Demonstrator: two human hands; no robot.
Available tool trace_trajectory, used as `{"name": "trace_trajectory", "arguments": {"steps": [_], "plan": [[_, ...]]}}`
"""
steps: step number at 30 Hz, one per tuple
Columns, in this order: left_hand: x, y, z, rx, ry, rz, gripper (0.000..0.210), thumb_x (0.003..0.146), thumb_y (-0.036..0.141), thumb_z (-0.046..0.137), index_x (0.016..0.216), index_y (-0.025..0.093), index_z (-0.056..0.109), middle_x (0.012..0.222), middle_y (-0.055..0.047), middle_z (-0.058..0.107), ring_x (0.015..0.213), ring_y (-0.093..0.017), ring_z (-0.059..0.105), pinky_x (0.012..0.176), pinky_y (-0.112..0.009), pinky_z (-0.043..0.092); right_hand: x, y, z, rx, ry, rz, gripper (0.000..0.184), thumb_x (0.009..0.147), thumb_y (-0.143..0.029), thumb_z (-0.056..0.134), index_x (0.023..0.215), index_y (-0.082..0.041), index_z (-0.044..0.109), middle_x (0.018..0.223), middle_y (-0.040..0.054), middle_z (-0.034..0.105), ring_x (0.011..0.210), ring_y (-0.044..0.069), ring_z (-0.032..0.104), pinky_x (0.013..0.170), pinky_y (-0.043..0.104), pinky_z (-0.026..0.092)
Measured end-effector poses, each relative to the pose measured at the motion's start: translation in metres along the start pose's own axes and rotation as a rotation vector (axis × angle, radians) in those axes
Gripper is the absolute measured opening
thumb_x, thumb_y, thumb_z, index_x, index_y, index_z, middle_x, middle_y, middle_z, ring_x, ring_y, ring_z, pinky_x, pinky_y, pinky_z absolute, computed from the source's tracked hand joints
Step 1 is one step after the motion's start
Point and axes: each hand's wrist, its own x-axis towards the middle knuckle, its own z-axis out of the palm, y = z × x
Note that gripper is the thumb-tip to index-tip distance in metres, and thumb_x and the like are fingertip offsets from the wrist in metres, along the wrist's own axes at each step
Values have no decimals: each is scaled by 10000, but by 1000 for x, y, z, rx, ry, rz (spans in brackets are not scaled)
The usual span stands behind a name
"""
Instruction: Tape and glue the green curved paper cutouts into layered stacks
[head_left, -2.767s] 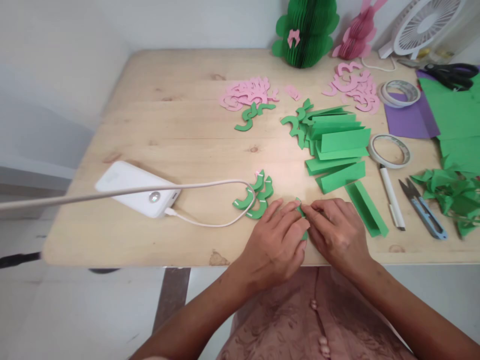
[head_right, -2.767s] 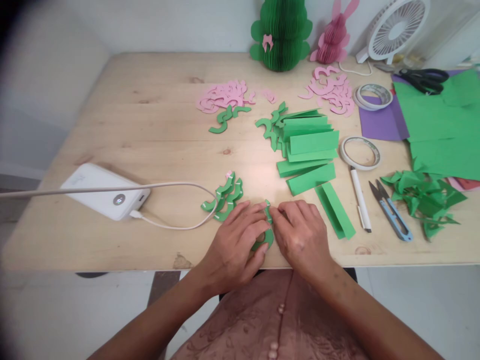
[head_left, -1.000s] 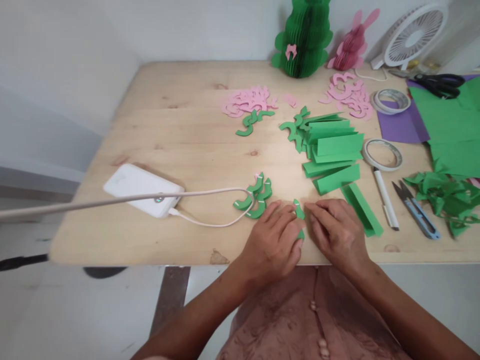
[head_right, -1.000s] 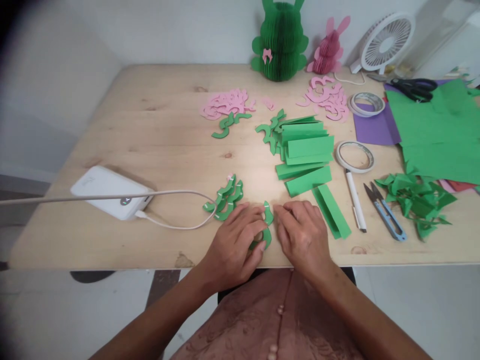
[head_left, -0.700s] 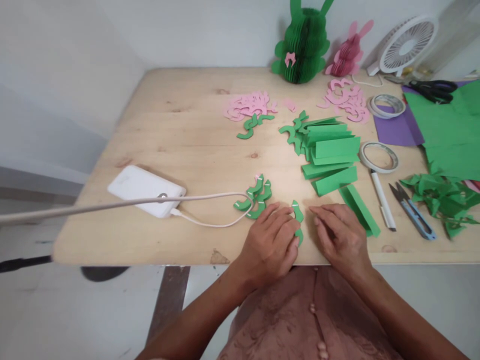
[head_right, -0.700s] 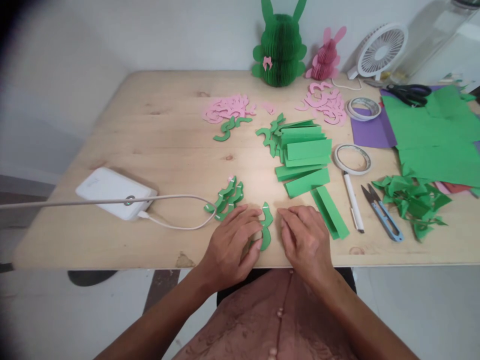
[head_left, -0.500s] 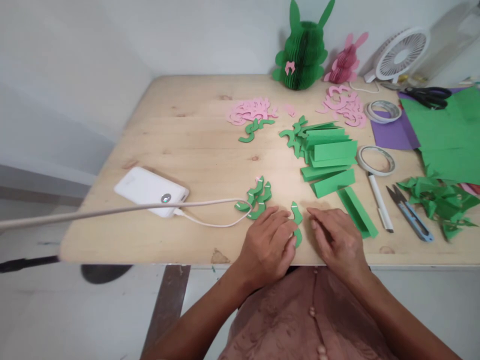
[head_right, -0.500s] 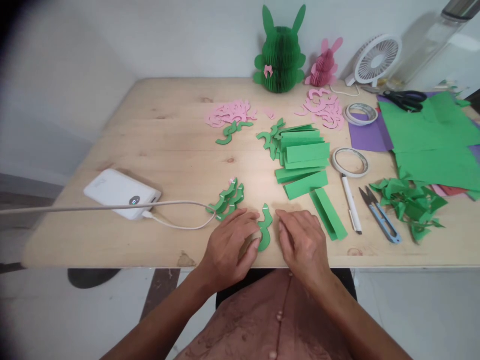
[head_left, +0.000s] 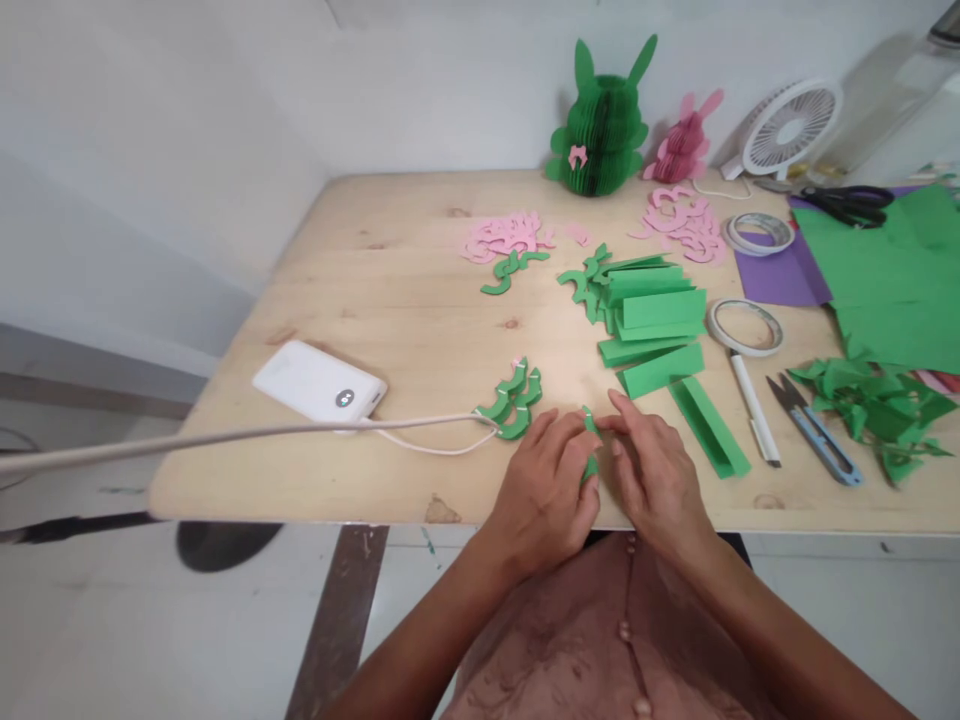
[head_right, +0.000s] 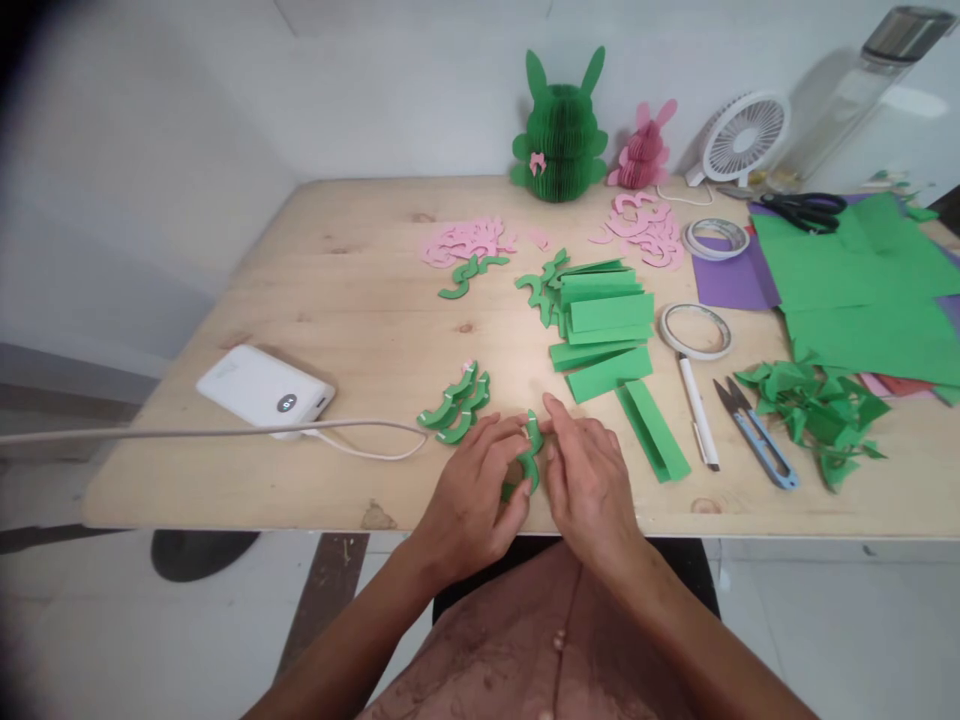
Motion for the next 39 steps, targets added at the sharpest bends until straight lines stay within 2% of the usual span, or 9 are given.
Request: {"name": "trace_trajectory", "arguments": {"steps": [5,13,19,25,30,36,39], "plan": [[4,-1,2,10,-52,-16,294,812,129,463,1106,131,461,1097,-156,606,1115,-276,551,997,-507,434,-1,2,2,16,4,4,575,907,-136,402,1464,-202,278,1012,77,691,908,225,608,796,410,471],[-6,-1,-3,-262,137,-157,351,809,111,487,1153,171,447,1193,-143,566,1170,-232,532,970,-449,465,-3,3,2,53,15,42,556,903,-129,403,1445,-204,304,1017,73,688,931,221,601,829,411,462],[-13,8,0,-286,165,-234,359,801,101,498,1147,183,448,1187,-136,569,1147,-242,549,946,-439,472,-4,2,1,58,13,58,529,906,-142,420,1424,-206,336,1016,59,686,948,212,593,841,391,458],[-12,8,2,-534,176,-359,355,796,91,523,1126,211,470,1143,-91,554,1112,-226,555,972,-419,451,-5,-2,-4,129,58,27,555,905,-133,439,1438,-226,318,1066,67,664,978,207,575,871,392,442],[-10,9,5,-713,172,-459,306,834,97,503,1117,209,470,1133,-81,541,1140,-219,547,1030,-431,420,-5,-1,-4,108,19,-74,588,892,-117,460,1448,-235,311,1009,49,689,938,211,577,831,389,436],[-6,11,5,-885,266,-553,248,855,99,495,1077,208,474,1110,-62,552,1175,-223,542,1070,-448,382,-3,0,0,81,25,-26,572,899,-115,450,1445,-227,319,932,26,704,873,199,587,799,374,432],[-9,12,4,-834,283,-563,252,860,102,491,1088,209,478,1104,-63,554,1159,-222,553,1063,-448,390,-4,-1,-1,87,19,1,553,907,-124,444,1437,-233,326,942,23,704,873,198,583,808,376,431]]}}
